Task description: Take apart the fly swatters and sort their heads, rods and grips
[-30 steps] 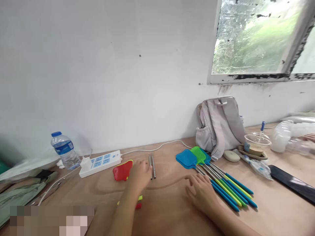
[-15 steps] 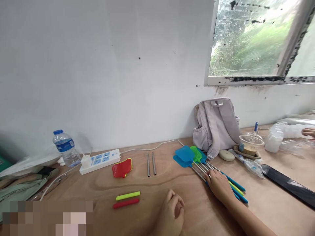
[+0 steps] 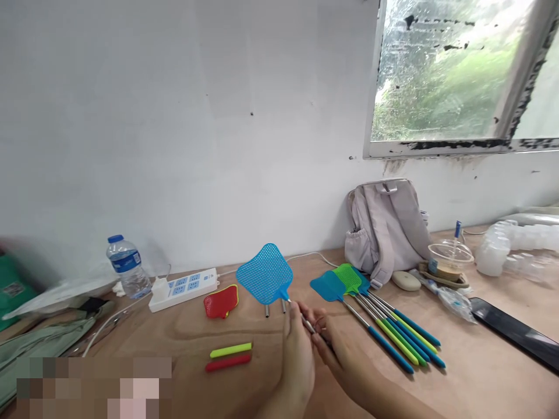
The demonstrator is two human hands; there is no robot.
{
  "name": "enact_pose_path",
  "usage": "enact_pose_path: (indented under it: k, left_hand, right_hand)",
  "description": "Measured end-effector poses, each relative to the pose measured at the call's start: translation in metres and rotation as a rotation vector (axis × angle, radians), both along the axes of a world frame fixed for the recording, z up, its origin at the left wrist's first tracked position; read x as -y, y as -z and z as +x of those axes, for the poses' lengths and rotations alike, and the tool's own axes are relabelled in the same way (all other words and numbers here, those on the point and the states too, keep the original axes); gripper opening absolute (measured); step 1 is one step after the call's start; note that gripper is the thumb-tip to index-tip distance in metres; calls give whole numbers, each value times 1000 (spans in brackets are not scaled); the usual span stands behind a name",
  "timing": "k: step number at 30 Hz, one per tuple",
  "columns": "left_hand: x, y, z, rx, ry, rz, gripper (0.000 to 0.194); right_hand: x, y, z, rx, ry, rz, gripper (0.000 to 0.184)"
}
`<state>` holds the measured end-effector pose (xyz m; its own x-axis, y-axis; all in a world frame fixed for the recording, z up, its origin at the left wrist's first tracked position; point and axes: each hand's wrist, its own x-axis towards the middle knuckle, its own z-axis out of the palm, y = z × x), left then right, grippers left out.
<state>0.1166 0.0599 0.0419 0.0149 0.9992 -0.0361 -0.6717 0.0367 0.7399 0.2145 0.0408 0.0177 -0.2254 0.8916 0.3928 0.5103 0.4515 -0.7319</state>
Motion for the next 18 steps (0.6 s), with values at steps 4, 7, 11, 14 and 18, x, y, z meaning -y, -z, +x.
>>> enact_pose_path:
  k: [4,7,11,14,18]
  left_hand:
    - [1,-24,-15,93,-147,31,45]
    - [1,-38,-31,113,-168,64,48]
    - [2,-54,-50,114,-142,87,49]
    - [5,-66,-63,109,-113,96,47]
    - [9,-78,-77,137,-70,77,41]
  right_hand:
    - [-3,-9,-18,-80,-144,-126,31]
    - [-5,-17,-34,-356,-312,-372,42]
    - [-3,-31,-55,-705,-553,-724,47]
    - [0,-45,-63,-836,-703,-887,44]
    - [3,-58,-66,-975,-879,-1151,35]
